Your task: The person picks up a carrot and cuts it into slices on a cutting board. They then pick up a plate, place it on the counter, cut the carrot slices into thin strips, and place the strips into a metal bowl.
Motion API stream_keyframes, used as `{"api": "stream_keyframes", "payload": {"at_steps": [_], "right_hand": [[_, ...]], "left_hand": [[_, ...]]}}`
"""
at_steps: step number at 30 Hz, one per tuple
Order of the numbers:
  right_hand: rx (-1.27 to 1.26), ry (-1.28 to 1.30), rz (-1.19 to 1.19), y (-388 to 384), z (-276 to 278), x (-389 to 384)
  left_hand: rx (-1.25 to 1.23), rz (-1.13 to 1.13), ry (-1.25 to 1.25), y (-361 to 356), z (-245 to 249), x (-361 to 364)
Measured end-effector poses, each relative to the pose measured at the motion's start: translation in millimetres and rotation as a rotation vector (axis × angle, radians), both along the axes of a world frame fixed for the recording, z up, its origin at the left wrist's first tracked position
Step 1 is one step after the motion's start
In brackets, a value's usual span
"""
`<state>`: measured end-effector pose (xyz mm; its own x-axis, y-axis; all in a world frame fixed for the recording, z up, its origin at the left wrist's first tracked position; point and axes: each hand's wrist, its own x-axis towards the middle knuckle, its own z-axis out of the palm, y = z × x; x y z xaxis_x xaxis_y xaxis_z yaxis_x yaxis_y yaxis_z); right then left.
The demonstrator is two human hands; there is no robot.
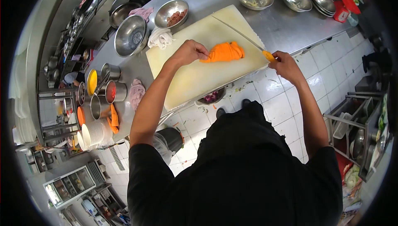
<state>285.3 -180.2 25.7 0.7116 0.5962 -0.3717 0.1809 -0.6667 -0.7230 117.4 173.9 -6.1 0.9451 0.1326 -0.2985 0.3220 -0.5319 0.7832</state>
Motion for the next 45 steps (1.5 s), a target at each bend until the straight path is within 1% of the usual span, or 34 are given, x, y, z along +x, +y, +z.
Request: {"api": "stream_keyframes", "payload": {"at_steps": [1, 2, 4, 5, 6, 9, 11, 12, 14, 15, 16, 18, 21, 26, 29, 31, 34, 37, 39, 40, 41, 43, 45], "right_hand": [[-0.008, 0.04, -0.015, 0.5, 3.8, -5.0], [-0.016, 0.078, -0.03, 0.4, 8.3, -9.6], [-0.023, 0.137, -0.04, -2.8, 8.8, -13.3], [-0.014, 0.072, -0.027, -4.5, 3.9, -15.2], [-0.007, 0.009, -0.015, -6.2, -1.7, -19.1], [-0.023, -0.146, 0.041, -7.2, -2.1, -32.9], [-0.025, -0.252, 0.067, -4.8, 0.3, -44.9], [0.014, -0.221, 0.075, -3.7, 1.8, -48.1], [0.041, -0.265, 0.085, -4.1, -16.8, -49.8], [0.063, -0.298, 0.093, -2.6, -25.4, -50.0], [0.057, -0.324, 0.098, -3.5, -28.6, -53.5], [0.04, -0.393, 0.097, 0.6, -16.9, -47.5], [0.001, -0.453, 0.083, 0.8, -1.7, -50.6], [0.036, -0.564, 0.097, -5.1, -11.7, -42.9], [0.027, -0.651, 0.13, 5.5, -16.0, -32.0], [0.033, -0.689, 0.134, 16.6, -28.8, -20.1], [-0.018, -0.692, 0.175, 30.8, -35.1, -12.5], [-0.018, -0.661, 0.21, 37.5, -36.1, -8.4], [0.014, -0.579, 0.199, 32.6, -25.2, -16.9], [-0.001, -0.497, 0.161, 30.4, -7.0, -28.2], [0.01, -0.411, 0.112, 24.2, -4.2, -38.3], [0.04, -0.261, 0.027, 16.8, -0.7, -51.7], [0.081, -0.179, -0.037, 16.2, -8.1, -62.3]], "left_hand": [[0.008, -0.012, 0.012, 0.4, -4.0, 0.7], [-0.007, -0.013, -0.041, 2.6, -11.6, -1.0], [0.086, -0.065, -0.183, 2.9, -23.0, -5.3], [0.132, -0.093, -0.257, 2.9, -27.0, -6.3], [0.113, -0.064, -0.186, 3.6, -28.8, -8.9], [0.152, 0.014, -0.412, -5.7, -37.0, -18.6], [0.392, 0.021, -0.573, -28.0, -30.1, -12.8], [0.512, 0.031, -0.652, -45.2, -29.1, -9.3], [0.523, -0.04, -0.6, -78.8, -27.0, 9.2], [0.595, -0.069, -0.536, -95.6, -19.9, 17.3], [0.693, -0.061, -0.515, -108.4, -28.3, 29.8], [0.74, -0.12, -0.461, -120.1, -23.0, 45.7], [0.703, -0.168, -0.498, -121.2, -31.0, 52.1], [0.707, -0.132, -0.565, -118.1, -42.5, 58.8], [0.724, -0.088, -0.556, -123.4, -47.6, 55.9], [0.719, -0.05, -0.549, -125.8, -46.5, 59.7], [0.682, -0.029, -0.629, -127.6, -32.8, 51.4], [0.74, -0.071, -0.72, -112.5, -31.2, 41.5], [0.64, -0.132, -0.697, -93.8, -25.1, 28.3], [0.596, -0.166, -0.699, -88.3, -22.8, 24.7], [0.585, -0.171, -0.686, -89.6, -21.2, 20.4], [0.58, -0.163, -0.675, -85.5, -20.2, 18.2], [0.573, -0.075, -0.711, -97.0, -25.3, 25.5]]}}
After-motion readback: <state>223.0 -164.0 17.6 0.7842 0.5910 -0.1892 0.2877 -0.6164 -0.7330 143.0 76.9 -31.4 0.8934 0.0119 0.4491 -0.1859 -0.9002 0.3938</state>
